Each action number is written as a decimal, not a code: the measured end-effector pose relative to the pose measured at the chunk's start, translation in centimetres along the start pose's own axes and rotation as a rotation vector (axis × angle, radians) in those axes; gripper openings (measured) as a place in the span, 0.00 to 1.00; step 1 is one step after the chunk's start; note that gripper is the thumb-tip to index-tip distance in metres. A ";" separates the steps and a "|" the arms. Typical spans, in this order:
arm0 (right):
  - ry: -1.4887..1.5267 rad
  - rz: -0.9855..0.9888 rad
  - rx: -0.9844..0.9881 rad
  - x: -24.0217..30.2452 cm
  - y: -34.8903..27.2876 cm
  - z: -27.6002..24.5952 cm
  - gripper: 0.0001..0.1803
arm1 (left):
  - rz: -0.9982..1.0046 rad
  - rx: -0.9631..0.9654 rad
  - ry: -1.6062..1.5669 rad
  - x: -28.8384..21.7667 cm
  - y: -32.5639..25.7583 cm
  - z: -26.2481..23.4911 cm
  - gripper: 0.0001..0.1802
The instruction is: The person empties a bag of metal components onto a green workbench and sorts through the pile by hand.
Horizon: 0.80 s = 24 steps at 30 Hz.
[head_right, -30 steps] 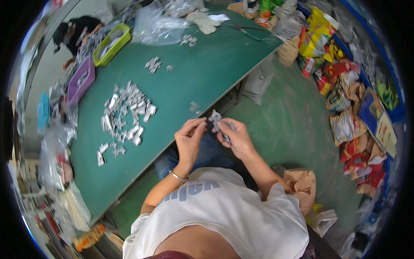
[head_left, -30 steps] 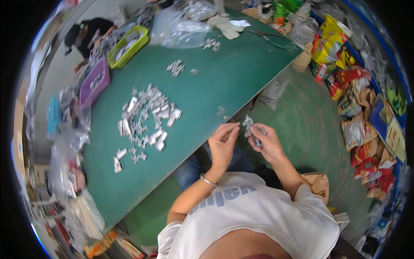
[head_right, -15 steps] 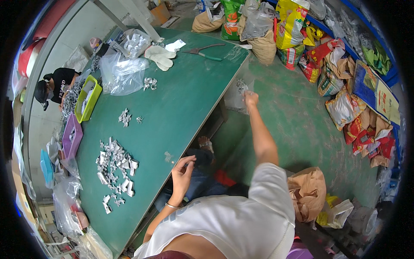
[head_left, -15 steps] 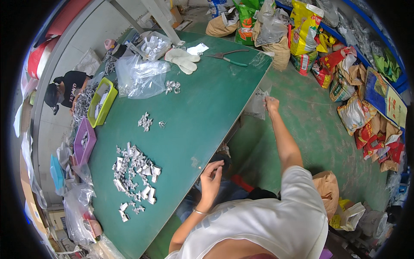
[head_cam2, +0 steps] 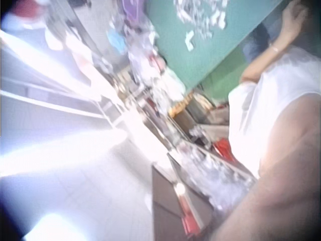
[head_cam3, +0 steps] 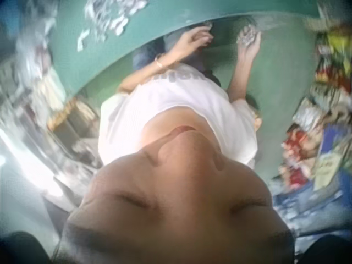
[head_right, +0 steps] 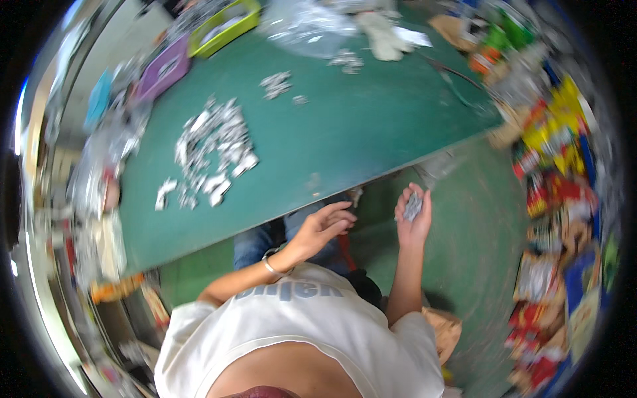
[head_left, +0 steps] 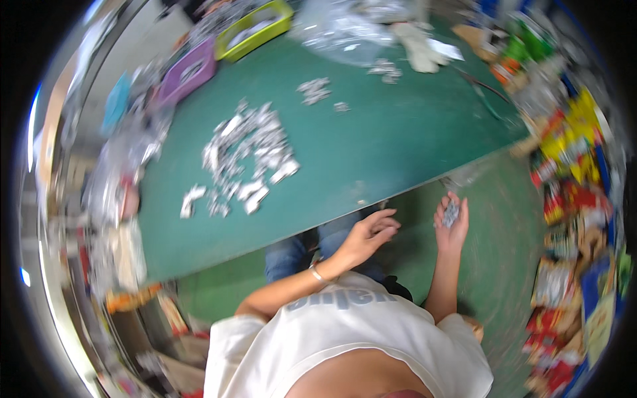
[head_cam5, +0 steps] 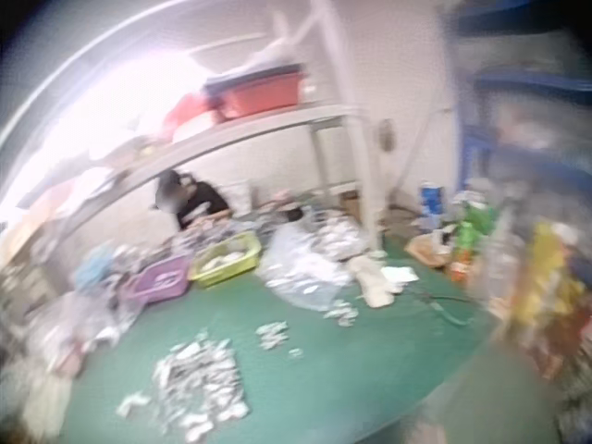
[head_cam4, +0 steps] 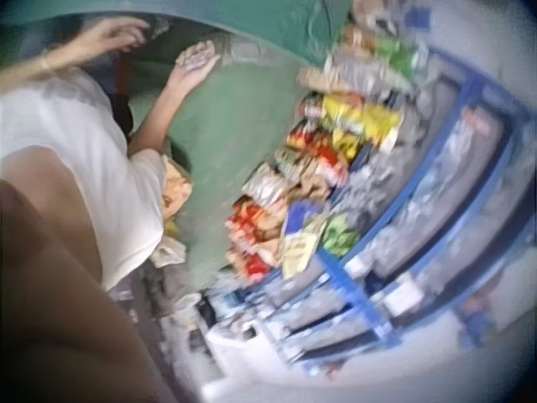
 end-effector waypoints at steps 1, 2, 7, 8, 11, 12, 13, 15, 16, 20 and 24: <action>0.003 0.039 0.089 -1.6 -1.8 3.7 0.18 | -0.009 -0.022 -0.109 0.1 -0.4 -0.1 0.25; -0.100 0.074 0.159 -3.5 -3.2 6.5 0.18 | 0.000 -0.027 -0.151 -0.4 -1.0 -0.2 0.28; -0.988 -0.181 0.477 -11.4 -8.2 17.1 0.19 | 0.074 -0.215 -0.894 -1.9 -4.4 -4.1 0.26; -0.993 -0.167 0.566 -12.7 -8.7 18.9 0.19 | 0.136 -0.240 -1.013 -2.1 -5.1 -5.8 0.26; -1.055 -0.099 0.806 -16.3 -10.5 22.5 0.21 | 0.254 -0.256 -1.245 -3.4 -8.2 -9.6 0.24; -1.101 -0.080 0.890 -17.3 -10.8 23.5 0.21 | 0.284 -0.265 -1.284 -4.0 -9.4 -10.7 0.24; -1.143 -0.068 0.977 -18.2 -11.3 24.6 0.22 | 0.318 -0.268 -1.319 -4.5 -10.3 -11.7 0.24; -1.279 -0.184 0.937 -18.2 -11.8 26.5 0.19 | 0.353 -0.279 -1.377 -5.1 -12.1 -13.4 0.24; -1.329 -0.246 0.946 -18.5 -11.7 27.2 0.18 | 0.362 -0.276 -1.395 -5.6 -13.0 -14.0 0.24; -1.411 -0.476 0.948 -19.5 -12.3 29.5 0.16 | 0.428 -0.215 -1.404 -7.0 -15.6 -16.5 0.24; -1.478 -0.506 0.992 -21.8 -13.3 31.3 0.13 | 0.461 -0.194 -1.326 -7.9 -17.3 -18.4 0.25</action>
Point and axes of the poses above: each hand's wrist, its own y-axis towards the middle knuckle, its own z-axis out of the palm, x = y × z, the point moved 9 cm from there along y, towards the middle knuckle, and after that the axes turned 1 degree about y, right-handed, at the moved point
